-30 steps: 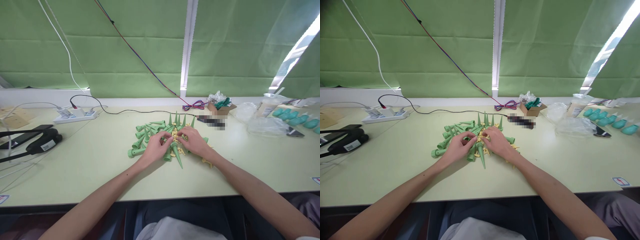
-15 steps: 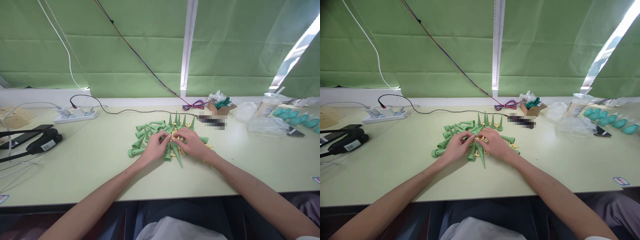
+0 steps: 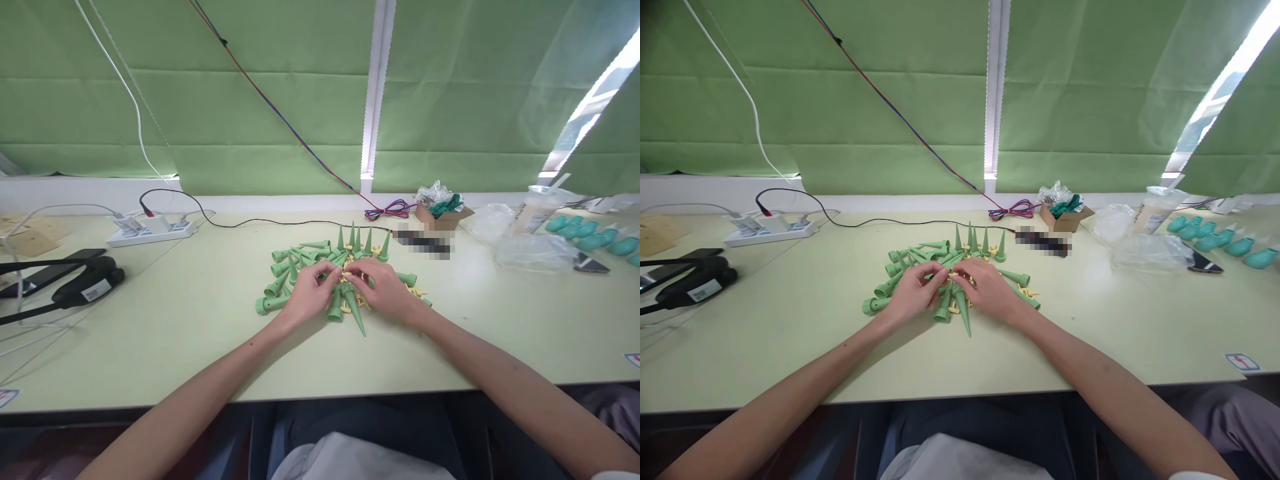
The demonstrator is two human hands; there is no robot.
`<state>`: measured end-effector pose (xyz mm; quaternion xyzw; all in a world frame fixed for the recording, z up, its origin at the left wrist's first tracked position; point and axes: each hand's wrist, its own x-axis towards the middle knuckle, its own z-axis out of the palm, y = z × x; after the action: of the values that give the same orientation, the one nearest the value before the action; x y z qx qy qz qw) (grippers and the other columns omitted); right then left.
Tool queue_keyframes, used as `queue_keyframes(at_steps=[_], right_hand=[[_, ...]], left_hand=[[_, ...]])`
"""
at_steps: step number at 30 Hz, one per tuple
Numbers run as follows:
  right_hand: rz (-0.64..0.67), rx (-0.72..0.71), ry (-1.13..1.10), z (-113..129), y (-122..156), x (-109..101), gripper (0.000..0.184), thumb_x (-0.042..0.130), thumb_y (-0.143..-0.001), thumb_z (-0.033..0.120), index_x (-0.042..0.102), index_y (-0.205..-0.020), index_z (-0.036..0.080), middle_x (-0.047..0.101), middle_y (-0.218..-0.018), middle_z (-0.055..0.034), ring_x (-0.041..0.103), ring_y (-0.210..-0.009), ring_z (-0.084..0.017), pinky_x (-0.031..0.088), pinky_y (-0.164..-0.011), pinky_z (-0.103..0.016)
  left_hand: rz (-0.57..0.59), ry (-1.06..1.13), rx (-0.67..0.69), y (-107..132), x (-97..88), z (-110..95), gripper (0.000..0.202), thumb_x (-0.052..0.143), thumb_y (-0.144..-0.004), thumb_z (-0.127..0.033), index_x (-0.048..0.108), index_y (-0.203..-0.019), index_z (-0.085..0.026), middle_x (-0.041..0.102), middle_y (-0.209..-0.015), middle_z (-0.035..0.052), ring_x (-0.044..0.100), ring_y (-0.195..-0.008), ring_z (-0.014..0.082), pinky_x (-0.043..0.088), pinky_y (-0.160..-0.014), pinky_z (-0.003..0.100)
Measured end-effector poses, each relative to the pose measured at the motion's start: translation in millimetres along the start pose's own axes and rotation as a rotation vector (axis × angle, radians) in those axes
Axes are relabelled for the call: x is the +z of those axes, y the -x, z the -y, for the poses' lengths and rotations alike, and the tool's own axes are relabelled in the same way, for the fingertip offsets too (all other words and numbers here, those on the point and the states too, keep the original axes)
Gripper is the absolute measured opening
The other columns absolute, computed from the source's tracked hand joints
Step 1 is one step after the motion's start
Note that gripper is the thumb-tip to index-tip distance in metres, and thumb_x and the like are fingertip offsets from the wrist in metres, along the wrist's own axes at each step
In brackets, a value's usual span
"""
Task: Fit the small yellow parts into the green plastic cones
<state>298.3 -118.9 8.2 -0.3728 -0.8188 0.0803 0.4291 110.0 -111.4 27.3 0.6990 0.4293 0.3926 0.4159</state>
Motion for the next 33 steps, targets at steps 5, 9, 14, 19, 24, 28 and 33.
queue_keyframes(at_steps=[5, 9, 14, 19, 24, 28, 33], right_hand=[[-0.007, 0.000, -0.003, 0.8, 0.3, 0.3, 0.014, 0.054, -0.101, 0.025, 0.066, -0.100, 0.020, 0.073, -0.094, -0.0063, 0.066, -0.089, -0.021, 0.050, -0.079, -0.034], [-0.003, 0.009, -0.008, 0.6, 0.6, 1.0, 0.015, 0.052, -0.101, 0.026, 0.066, -0.101, 0.020, 0.073, -0.095, -0.0064, 0.066, -0.091, -0.021, 0.051, -0.080, -0.035], [-0.005, 0.009, -0.011, 0.0, 0.3, 1.8, 0.017, 0.051, -0.101, 0.025, 0.067, -0.100, 0.021, 0.073, -0.095, -0.0064, 0.066, -0.089, -0.021, 0.052, -0.080, -0.036], [0.002, 0.011, -0.010, 0.8, 0.3, 1.5, 0.017, 0.051, -0.101, 0.024, 0.067, -0.100, 0.020, 0.073, -0.095, -0.0064, 0.065, -0.088, -0.021, 0.052, -0.080, -0.035], [-0.002, 0.012, -0.002, 0.4, 1.0, 1.4, 0.016, 0.051, -0.101, 0.025, 0.067, -0.100, 0.020, 0.073, -0.094, -0.0062, 0.065, -0.088, -0.021, 0.052, -0.080, -0.036], [-0.018, 0.010, -0.004, 1.3, -0.3, 0.3, 0.016, 0.051, -0.101, 0.025, 0.066, -0.098, 0.020, 0.073, -0.094, -0.0063, 0.066, -0.087, -0.021, 0.052, -0.079, -0.035], [-0.082, 0.045, 0.003, 4.0, -2.4, -0.8, 0.015, 0.051, -0.100, 0.023, 0.065, -0.095, 0.020, 0.072, -0.090, -0.0059, 0.066, -0.082, -0.020, 0.052, -0.076, -0.034]], left_hand=[[-0.014, -0.069, 0.033, 0.7, 0.0, 0.6, 0.033, 0.055, -0.093, -0.046, 0.064, -0.081, -0.017, 0.058, -0.065, -0.0012, 0.045, -0.047, 0.0093, 0.034, -0.044, 0.023], [-0.028, -0.129, 0.057, 1.8, -0.3, 0.6, 0.034, 0.053, -0.094, -0.047, 0.064, -0.081, -0.017, 0.061, -0.070, 0.0000, 0.048, -0.051, 0.0107, 0.036, -0.047, 0.024], [-0.027, -0.153, 0.077, 2.0, -0.6, 2.1, 0.036, 0.052, -0.094, -0.049, 0.064, -0.081, -0.018, 0.062, -0.071, 0.0002, 0.049, -0.054, 0.0117, 0.038, -0.048, 0.024], [-0.028, -0.157, 0.075, 2.2, -0.4, 2.2, 0.037, 0.051, -0.094, -0.050, 0.063, -0.081, -0.018, 0.061, -0.071, -0.0001, 0.049, -0.054, 0.0114, 0.038, -0.049, 0.024], [-0.037, -0.156, 0.084, 2.3, -1.3, 1.0, 0.037, 0.051, -0.095, -0.049, 0.062, -0.081, -0.017, 0.060, -0.073, -0.0002, 0.047, -0.053, 0.0106, 0.037, -0.049, 0.024], [-0.090, -0.194, 0.103, 3.2, -2.0, -2.0, 0.035, 0.051, -0.095, -0.047, 0.059, -0.078, -0.017, 0.056, -0.069, -0.0016, 0.043, -0.051, 0.0098, 0.034, -0.050, 0.025], [-0.110, -0.315, 0.134, 4.4, -0.7, -1.9, 0.032, 0.048, -0.097, -0.043, 0.057, -0.079, -0.018, 0.057, -0.068, -0.0021, 0.041, -0.051, 0.0100, 0.032, -0.053, 0.026]])
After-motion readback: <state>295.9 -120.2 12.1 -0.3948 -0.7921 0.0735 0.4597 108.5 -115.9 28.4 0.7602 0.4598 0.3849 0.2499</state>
